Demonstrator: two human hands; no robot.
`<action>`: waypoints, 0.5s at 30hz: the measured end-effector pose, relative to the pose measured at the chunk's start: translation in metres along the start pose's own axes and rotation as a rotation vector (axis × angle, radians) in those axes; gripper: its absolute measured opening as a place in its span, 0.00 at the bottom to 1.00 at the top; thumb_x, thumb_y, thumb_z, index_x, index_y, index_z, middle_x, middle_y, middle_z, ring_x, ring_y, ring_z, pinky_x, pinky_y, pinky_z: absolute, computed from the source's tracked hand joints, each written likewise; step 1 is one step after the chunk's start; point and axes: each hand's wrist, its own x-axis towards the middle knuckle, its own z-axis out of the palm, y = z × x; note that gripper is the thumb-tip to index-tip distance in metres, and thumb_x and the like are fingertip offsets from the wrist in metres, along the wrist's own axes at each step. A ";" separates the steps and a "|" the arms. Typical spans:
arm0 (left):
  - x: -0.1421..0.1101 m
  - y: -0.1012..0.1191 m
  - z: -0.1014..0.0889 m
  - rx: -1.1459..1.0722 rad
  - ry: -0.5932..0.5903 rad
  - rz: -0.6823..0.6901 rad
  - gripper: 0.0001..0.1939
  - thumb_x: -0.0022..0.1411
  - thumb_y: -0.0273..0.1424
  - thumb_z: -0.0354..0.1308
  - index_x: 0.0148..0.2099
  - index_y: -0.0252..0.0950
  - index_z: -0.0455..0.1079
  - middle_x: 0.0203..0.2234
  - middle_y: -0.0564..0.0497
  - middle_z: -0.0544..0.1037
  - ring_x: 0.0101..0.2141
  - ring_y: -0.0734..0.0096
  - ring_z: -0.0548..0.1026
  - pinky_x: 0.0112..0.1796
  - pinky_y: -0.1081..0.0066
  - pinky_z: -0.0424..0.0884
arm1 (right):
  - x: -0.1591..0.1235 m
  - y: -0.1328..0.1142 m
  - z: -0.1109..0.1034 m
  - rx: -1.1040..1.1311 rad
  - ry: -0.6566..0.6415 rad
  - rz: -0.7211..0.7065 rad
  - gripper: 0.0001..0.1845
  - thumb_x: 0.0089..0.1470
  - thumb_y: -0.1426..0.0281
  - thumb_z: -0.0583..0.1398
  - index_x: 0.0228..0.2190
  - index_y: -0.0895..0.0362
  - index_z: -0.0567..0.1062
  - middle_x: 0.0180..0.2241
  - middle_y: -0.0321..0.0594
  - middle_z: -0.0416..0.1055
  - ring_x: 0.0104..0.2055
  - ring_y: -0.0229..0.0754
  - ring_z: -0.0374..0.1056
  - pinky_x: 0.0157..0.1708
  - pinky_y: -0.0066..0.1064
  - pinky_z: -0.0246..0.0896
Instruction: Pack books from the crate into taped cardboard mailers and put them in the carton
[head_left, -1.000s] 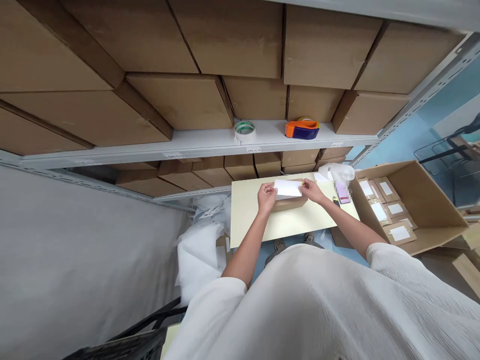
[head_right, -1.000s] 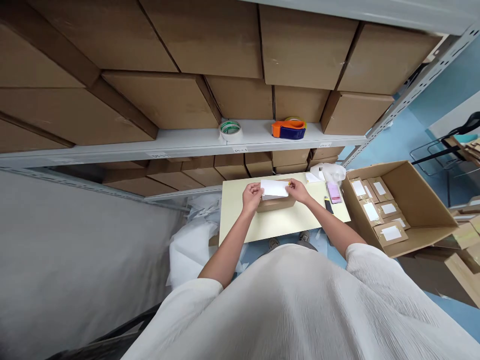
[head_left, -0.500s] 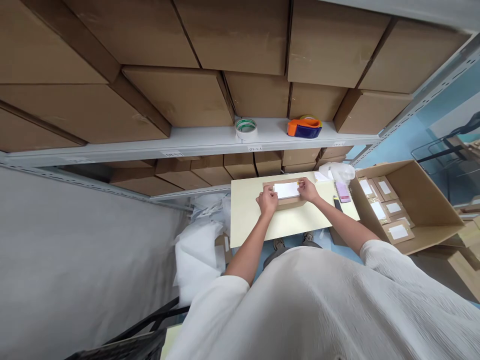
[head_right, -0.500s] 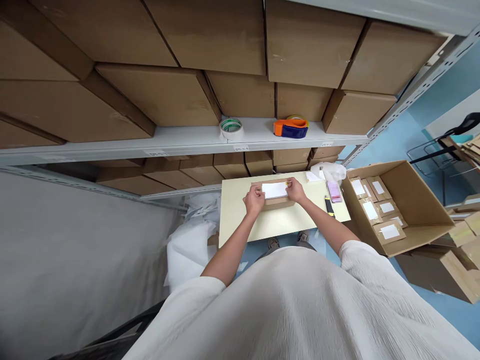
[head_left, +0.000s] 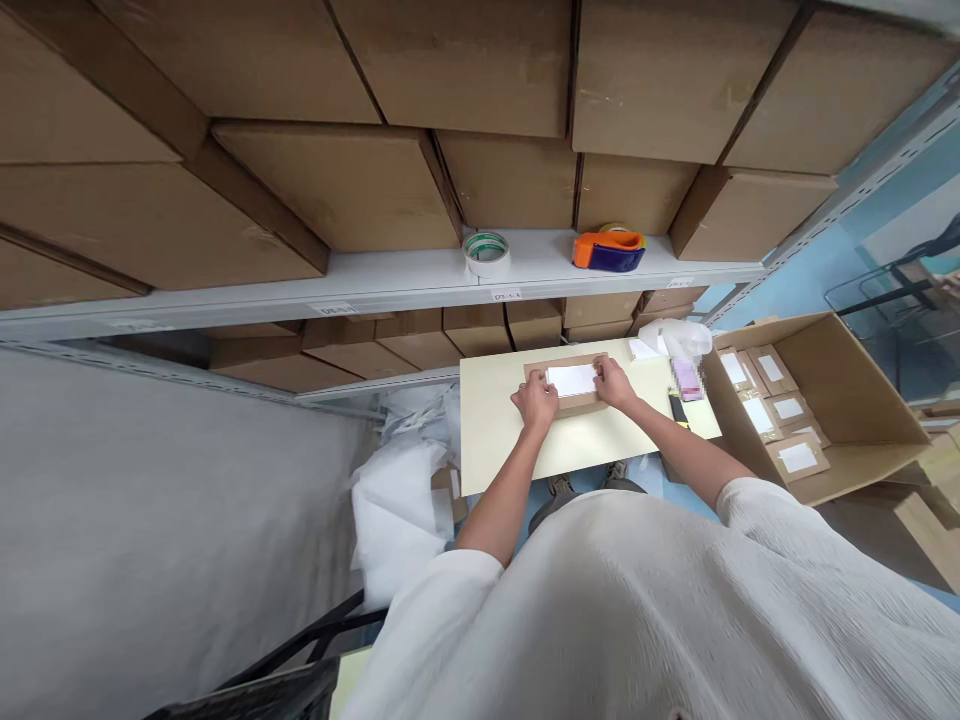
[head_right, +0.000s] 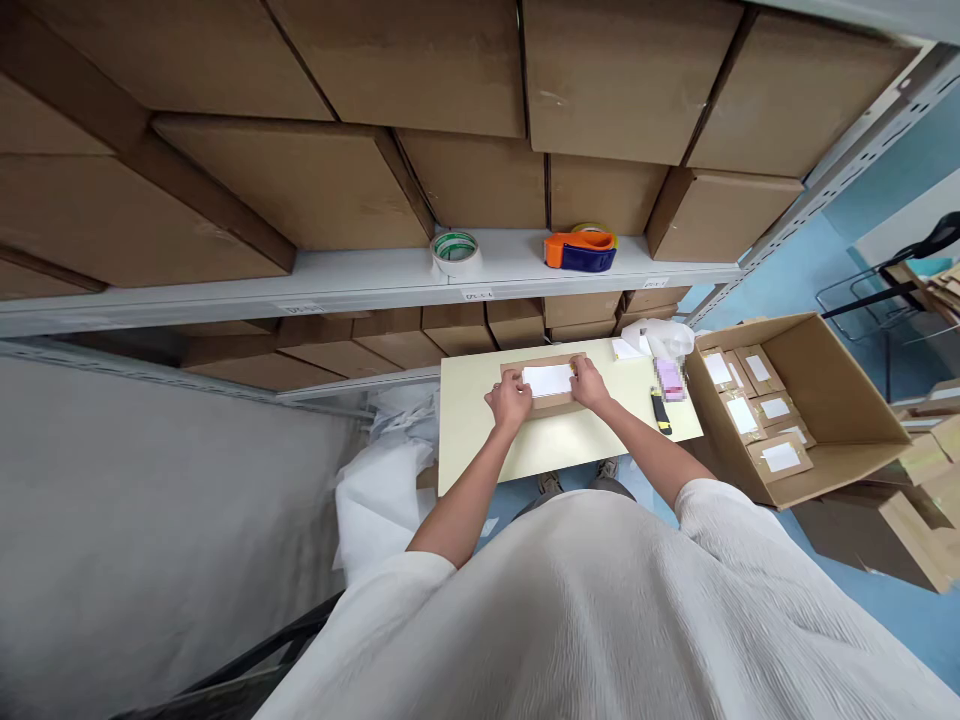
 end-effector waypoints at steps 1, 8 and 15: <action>0.000 0.001 -0.001 0.029 -0.013 0.002 0.18 0.67 0.26 0.59 0.58 0.44 0.71 0.41 0.47 0.86 0.55 0.49 0.79 0.59 0.54 0.62 | 0.000 0.000 0.001 -0.016 -0.004 -0.002 0.22 0.56 0.76 0.54 0.52 0.55 0.70 0.45 0.47 0.72 0.45 0.53 0.69 0.50 0.48 0.72; 0.003 0.002 -0.001 0.200 -0.053 0.089 0.19 0.69 0.26 0.57 0.61 0.41 0.70 0.43 0.44 0.86 0.56 0.48 0.78 0.59 0.53 0.63 | -0.005 -0.007 0.004 -0.143 -0.019 0.017 0.24 0.61 0.75 0.54 0.58 0.55 0.69 0.55 0.53 0.70 0.45 0.55 0.71 0.50 0.51 0.74; -0.001 -0.011 -0.005 0.282 -0.006 0.245 0.19 0.71 0.29 0.53 0.62 0.38 0.73 0.57 0.36 0.80 0.60 0.44 0.76 0.59 0.48 0.69 | -0.019 -0.014 0.006 -0.289 0.027 -0.015 0.20 0.67 0.72 0.55 0.58 0.57 0.74 0.59 0.57 0.71 0.58 0.60 0.68 0.54 0.52 0.72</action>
